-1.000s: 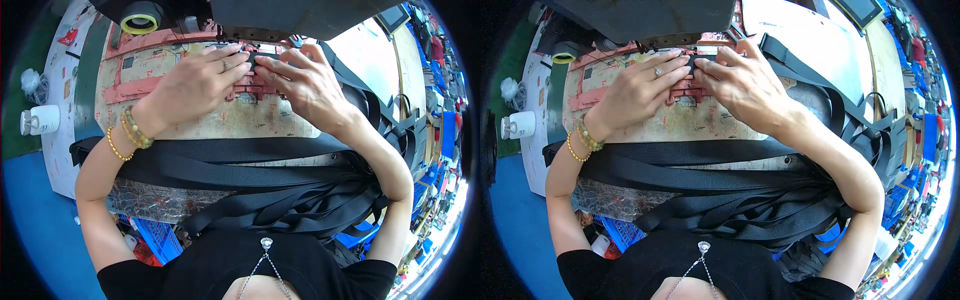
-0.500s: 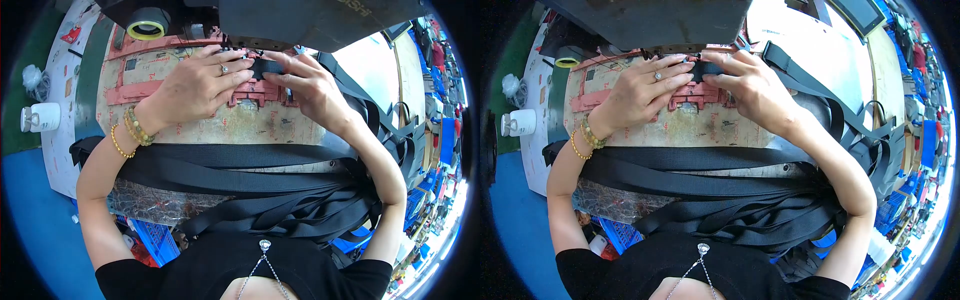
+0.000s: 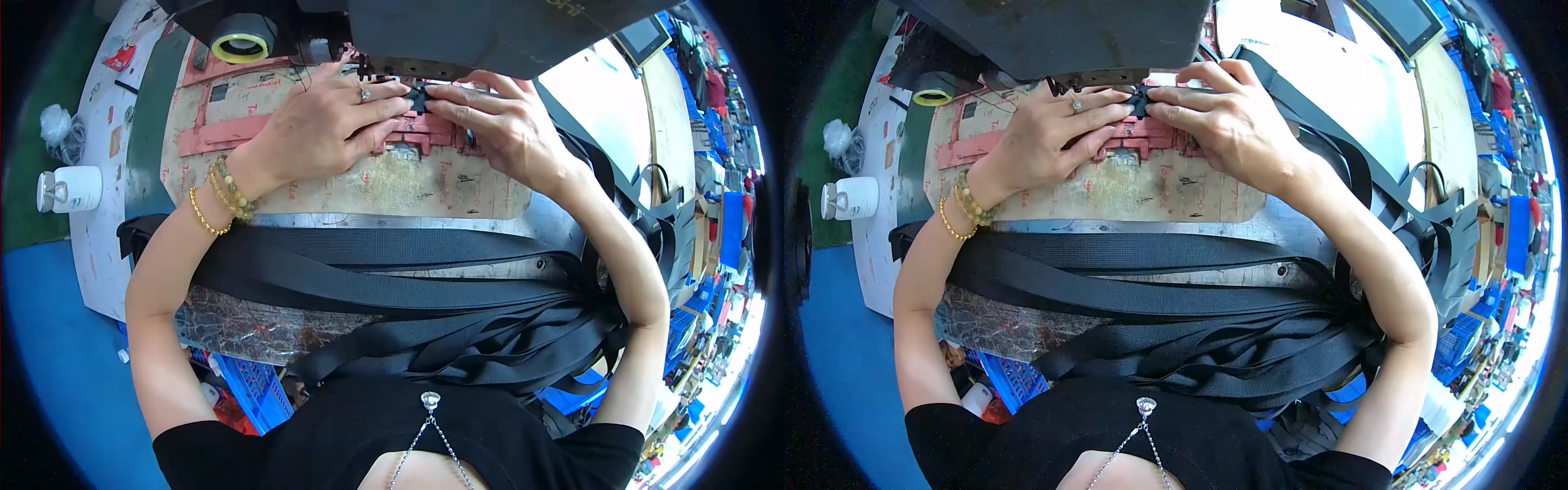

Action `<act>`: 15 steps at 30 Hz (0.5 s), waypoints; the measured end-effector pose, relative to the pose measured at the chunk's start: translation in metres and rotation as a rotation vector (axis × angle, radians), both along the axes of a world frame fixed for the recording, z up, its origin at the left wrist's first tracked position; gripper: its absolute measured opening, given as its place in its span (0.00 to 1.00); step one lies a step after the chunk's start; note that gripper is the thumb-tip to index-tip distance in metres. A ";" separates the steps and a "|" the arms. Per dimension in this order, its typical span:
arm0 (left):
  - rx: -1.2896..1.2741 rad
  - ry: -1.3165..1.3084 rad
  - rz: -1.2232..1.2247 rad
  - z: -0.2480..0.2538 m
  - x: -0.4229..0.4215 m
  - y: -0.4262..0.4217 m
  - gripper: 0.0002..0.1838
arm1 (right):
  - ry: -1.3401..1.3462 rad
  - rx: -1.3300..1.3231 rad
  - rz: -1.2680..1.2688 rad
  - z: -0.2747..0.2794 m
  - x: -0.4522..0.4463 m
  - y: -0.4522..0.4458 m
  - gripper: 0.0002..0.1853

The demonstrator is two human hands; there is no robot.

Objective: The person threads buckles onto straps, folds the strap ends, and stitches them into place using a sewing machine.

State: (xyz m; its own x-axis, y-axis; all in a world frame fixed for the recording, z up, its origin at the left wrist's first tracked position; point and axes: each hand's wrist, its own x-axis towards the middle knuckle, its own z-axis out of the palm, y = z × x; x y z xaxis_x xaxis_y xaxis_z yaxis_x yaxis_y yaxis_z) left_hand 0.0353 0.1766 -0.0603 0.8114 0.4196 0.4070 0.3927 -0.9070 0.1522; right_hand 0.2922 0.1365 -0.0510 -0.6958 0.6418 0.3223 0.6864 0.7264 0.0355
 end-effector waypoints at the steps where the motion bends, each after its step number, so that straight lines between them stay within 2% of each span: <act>1: 0.004 -0.006 -0.005 -0.001 0.000 -0.001 0.14 | -0.004 0.000 0.002 0.000 0.000 -0.001 0.19; 8: 0.033 -0.084 -0.026 -0.004 0.000 -0.005 0.14 | 0.019 0.035 0.056 0.000 0.000 -0.005 0.19; 15: 0.000 -0.024 0.013 -0.001 0.000 0.005 0.13 | 0.051 -0.006 0.062 -0.005 0.007 0.012 0.19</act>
